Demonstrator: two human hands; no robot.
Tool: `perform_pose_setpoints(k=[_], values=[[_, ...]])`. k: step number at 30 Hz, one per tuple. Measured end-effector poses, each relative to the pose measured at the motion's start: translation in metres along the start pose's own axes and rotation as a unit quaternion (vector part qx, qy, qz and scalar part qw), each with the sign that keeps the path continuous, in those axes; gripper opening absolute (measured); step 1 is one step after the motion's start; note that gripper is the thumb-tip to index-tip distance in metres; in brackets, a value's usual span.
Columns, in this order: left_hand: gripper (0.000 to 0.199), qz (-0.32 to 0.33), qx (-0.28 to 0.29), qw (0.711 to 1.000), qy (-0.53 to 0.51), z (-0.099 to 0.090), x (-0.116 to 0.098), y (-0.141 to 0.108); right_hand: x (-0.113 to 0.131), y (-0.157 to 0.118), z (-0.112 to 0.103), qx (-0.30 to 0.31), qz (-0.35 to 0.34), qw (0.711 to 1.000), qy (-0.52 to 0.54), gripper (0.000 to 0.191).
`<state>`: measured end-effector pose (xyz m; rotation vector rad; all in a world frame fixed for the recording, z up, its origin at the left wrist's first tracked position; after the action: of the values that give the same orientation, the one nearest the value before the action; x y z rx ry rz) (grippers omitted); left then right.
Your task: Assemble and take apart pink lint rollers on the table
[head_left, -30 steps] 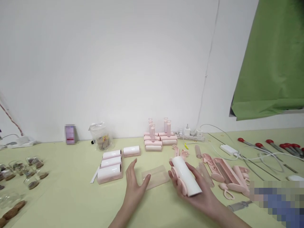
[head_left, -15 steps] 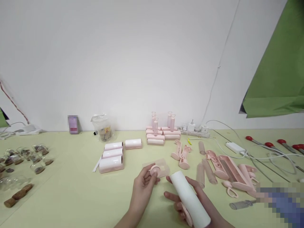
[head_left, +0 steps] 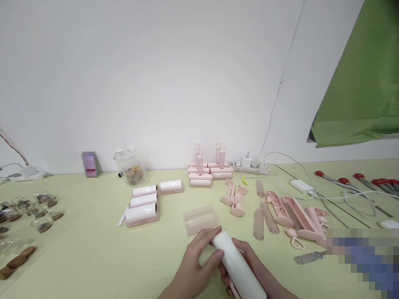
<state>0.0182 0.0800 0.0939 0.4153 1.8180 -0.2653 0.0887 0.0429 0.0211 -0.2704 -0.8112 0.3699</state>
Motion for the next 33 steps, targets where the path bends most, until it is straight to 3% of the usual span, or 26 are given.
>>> perform_pose_setpoints(k=[4,7,12,16,21,27,30,33], values=[[0.029,-0.024,0.026,0.992,-0.12,-0.003,0.001,0.007,0.003,0.001,-0.004,-0.003,-0.014,1.0,-0.015,0.049],[0.027,-0.004,-0.016,0.984,-0.179,-0.019,-0.001,0.008,0.024,0.005,0.0,0.026,-0.082,0.996,0.022,0.038],[0.027,0.072,-0.107,0.99,-0.057,-0.039,-0.013,-0.002,0.053,0.008,-0.007,0.013,-0.173,0.985,0.012,0.04],[0.032,0.153,-0.129,0.977,0.069,-0.035,-0.027,-0.012,0.057,0.006,-0.008,0.014,-0.198,0.98,-0.006,0.038],[0.038,0.206,-0.156,0.958,0.121,-0.032,-0.037,-0.02,0.06,0.006,-0.007,0.026,-0.222,0.975,0.002,0.031],[0.045,0.239,-0.103,0.957,0.128,-0.019,-0.036,-0.025,0.057,0.003,-0.003,0.062,-0.231,0.971,-0.027,0.039],[0.037,0.213,-0.086,0.969,0.085,-0.009,-0.025,-0.026,0.053,0.011,-0.012,0.053,-0.241,0.967,-0.07,0.042],[0.026,0.138,-0.096,0.985,0.046,0.001,-0.005,-0.024,0.05,0.022,-0.021,0.078,-0.275,0.946,-0.157,0.068]])
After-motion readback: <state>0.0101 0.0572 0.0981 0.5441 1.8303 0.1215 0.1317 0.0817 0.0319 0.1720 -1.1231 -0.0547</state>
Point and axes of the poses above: each hand's wrist, its own y-axis towards the middle knuckle, its own z-axis out of the palm, x = y × z, the point moved 9 cm from there along y, towards the middle knuckle, and after that the axes turned 15 degrees about -z, right-handed, at the moved point
